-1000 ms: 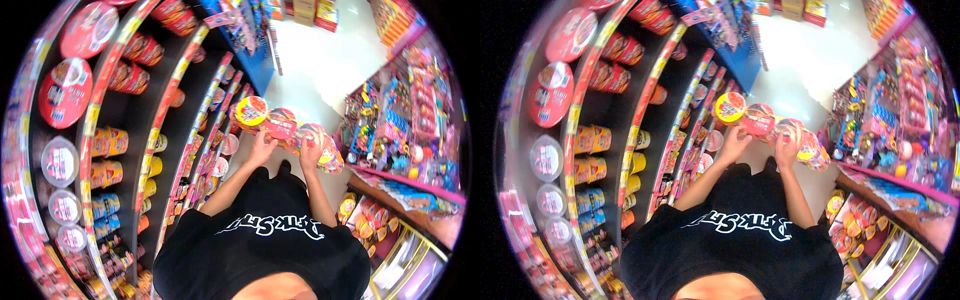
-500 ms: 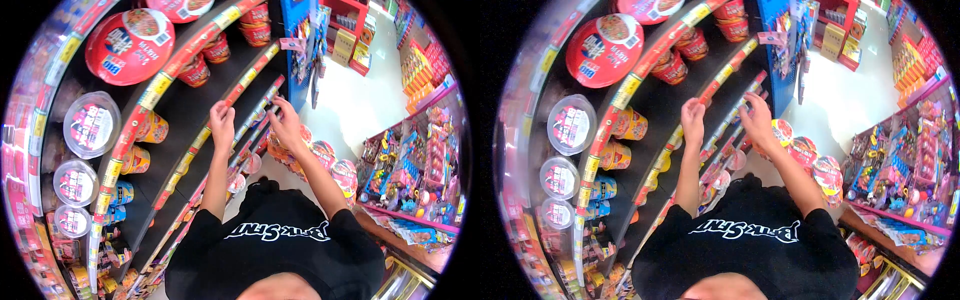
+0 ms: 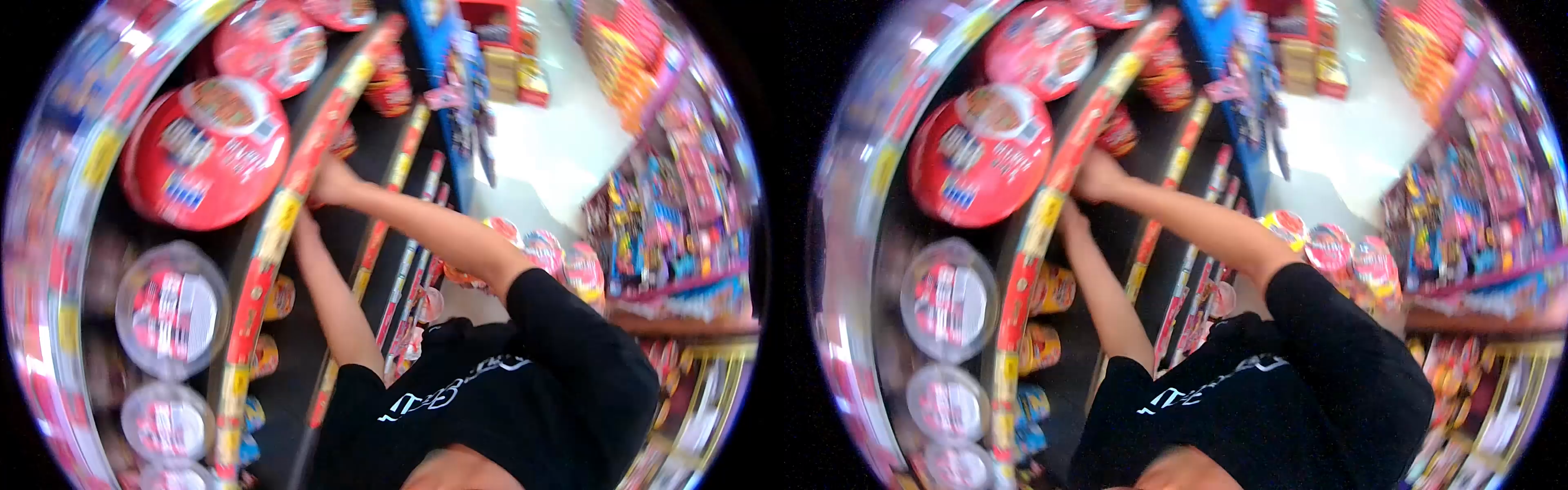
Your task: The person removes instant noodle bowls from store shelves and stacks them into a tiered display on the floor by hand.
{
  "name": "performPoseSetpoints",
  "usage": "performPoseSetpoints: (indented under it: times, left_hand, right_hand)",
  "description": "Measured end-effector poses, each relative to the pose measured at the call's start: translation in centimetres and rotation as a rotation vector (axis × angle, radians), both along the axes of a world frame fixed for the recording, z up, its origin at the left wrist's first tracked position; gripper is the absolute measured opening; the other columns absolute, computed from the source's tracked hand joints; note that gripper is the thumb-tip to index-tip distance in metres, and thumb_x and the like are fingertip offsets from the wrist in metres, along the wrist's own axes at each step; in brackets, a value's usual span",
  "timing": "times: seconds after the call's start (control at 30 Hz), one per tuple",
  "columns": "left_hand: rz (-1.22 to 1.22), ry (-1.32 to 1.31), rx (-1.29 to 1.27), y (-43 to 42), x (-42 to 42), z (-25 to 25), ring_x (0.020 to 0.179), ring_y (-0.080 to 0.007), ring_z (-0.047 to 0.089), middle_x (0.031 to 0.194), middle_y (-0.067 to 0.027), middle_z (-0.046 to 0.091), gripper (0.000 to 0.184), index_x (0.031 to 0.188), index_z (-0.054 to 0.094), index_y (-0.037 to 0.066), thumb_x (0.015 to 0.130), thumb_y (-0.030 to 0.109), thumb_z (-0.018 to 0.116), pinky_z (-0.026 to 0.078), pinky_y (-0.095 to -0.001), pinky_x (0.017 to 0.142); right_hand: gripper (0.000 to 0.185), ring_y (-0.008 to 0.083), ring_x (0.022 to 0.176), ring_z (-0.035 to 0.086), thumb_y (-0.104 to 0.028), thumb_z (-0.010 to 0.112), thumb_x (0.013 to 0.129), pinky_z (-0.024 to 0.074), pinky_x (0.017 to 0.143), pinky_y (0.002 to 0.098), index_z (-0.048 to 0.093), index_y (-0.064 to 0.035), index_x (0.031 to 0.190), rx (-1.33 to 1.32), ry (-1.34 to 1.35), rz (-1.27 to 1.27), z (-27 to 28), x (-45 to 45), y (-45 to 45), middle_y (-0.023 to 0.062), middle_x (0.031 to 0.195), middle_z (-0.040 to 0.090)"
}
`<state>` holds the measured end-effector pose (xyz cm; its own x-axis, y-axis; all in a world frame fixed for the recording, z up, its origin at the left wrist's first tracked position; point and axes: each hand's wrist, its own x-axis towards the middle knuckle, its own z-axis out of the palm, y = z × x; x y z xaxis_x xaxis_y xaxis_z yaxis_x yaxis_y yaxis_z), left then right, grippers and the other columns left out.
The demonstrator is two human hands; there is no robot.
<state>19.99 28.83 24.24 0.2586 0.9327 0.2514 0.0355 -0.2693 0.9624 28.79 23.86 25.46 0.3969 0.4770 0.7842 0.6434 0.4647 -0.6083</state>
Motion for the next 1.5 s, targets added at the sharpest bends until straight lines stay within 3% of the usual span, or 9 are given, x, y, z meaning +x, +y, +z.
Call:
performPoseSetpoints:
  times: [0.07,0.23,0.47,0.6,0.73,1.03,1.1,1.4,1.5]
  left_hand:
    - [-0.087,0.010,0.027,1.3,0.2,0.2,0.120,-0.0204,0.051,0.130,-0.0095,0.055,0.049,0.132,0.051,0.002,0.097,0.035,0.053,0.040,-0.0370,0.101]
    - [-0.223,-0.094,0.054,0.3,1.3,1.1,0.117,-0.0219,0.053,0.130,-0.0110,0.054,0.049,0.133,0.050,0.001,0.097,0.035,0.053,0.042,-0.0374,0.100]
    - [-0.262,-0.292,0.093,-3.1,0.7,2.7,0.114,-0.0239,0.056,0.130,-0.0131,0.054,0.050,0.133,0.049,0.001,0.097,0.035,0.052,0.044,-0.0380,0.099]
    - [-0.269,-0.370,0.101,-6.0,0.4,3.2,0.112,-0.0250,0.057,0.130,-0.0142,0.054,0.051,0.134,0.048,0.001,0.097,0.035,0.052,0.046,-0.0384,0.098]
    - [-0.244,-0.534,0.073,-7.5,0.6,1.8,0.098,-0.0283,0.064,0.122,-0.0164,0.058,0.044,0.127,0.051,-0.002,0.095,0.029,0.052,0.053,-0.0391,0.087]
    - [-0.101,-0.480,0.202,-18.6,2.2,-2.8,0.096,-0.0286,0.061,0.119,-0.0179,0.053,0.039,0.127,0.040,0.005,0.096,0.022,0.055,0.054,-0.0431,0.084]
    - [-0.136,-0.495,0.047,-23.4,3.4,-2.1,0.095,-0.0294,0.062,0.118,-0.0188,0.052,0.039,0.127,0.040,0.005,0.095,0.021,0.055,0.055,-0.0437,0.083]
    - [-0.366,-0.191,-0.197,-30.8,7.0,-8.9,0.102,-0.0230,0.057,0.115,-0.0199,0.051,0.032,0.119,0.036,0.000,0.098,0.014,0.055,0.051,-0.0324,0.083]
    - [-0.466,-0.110,-0.225,-31.1,7.7,-12.7,0.114,-0.0234,0.052,0.126,-0.0188,0.047,0.041,0.129,0.035,-0.001,0.097,0.011,0.057,0.044,-0.0352,0.096]
  right_hand:
    - [0.040,0.0365,0.104,0.059,-0.031,0.075,0.073,0.0475,0.090,0.0464,0.063,-0.0049,0.101,-0.069,0.069,0.007,0.0,-0.6,1.5,0.0202,0.105,0.064]
    - [0.041,0.0378,0.105,0.060,-0.030,0.075,0.075,0.0488,0.089,0.0446,0.062,-0.0017,0.103,0.086,0.285,-0.061,0.9,-2.0,3.2,0.0241,0.110,0.063]
    - [0.044,0.0400,0.110,0.054,-0.036,0.058,0.086,0.0447,0.089,0.0505,0.061,-0.0051,0.117,-0.035,0.271,-0.154,1.6,-3.0,-0.1,0.0242,0.112,0.061]
    - [0.040,0.0401,0.094,0.051,-0.036,0.055,0.087,0.0427,0.085,0.0519,0.062,-0.0051,0.110,-0.098,0.253,-0.130,0.1,-3.1,-1.3,0.0237,0.110,0.056]
    - [0.038,0.0408,0.099,0.049,-0.034,0.055,0.088,0.0422,0.087,0.0502,0.064,-0.0046,0.109,-0.191,0.256,-0.154,-0.3,-3.6,-5.3,0.0242,0.115,0.050]
    - [0.026,0.0406,0.117,0.048,-0.022,0.061,0.087,0.0405,0.098,0.0476,0.064,-0.0047,0.107,0.135,0.292,-0.360,-2.5,-2.7,-18.7,0.0244,0.123,0.049]
    - [0.024,0.0405,0.116,0.049,-0.020,0.062,0.086,0.0409,0.099,0.0477,0.065,-0.0047,0.105,0.048,0.151,-0.462,-3.9,-1.5,-21.8,0.0248,0.122,0.050]
    - [0.018,0.0403,0.111,0.051,-0.016,0.063,0.088,0.0432,0.094,0.0454,0.065,-0.0027,0.101,-0.153,0.470,-0.721,-10.6,2.0,-33.1,0.0245,0.113,0.050]
    - [0.017,0.0397,0.106,0.054,-0.013,0.062,0.085,0.0451,0.090,0.0459,0.064,-0.0016,0.097,-0.221,0.496,-0.788,-13.3,3.1,-35.3,0.0239,0.109,0.052]
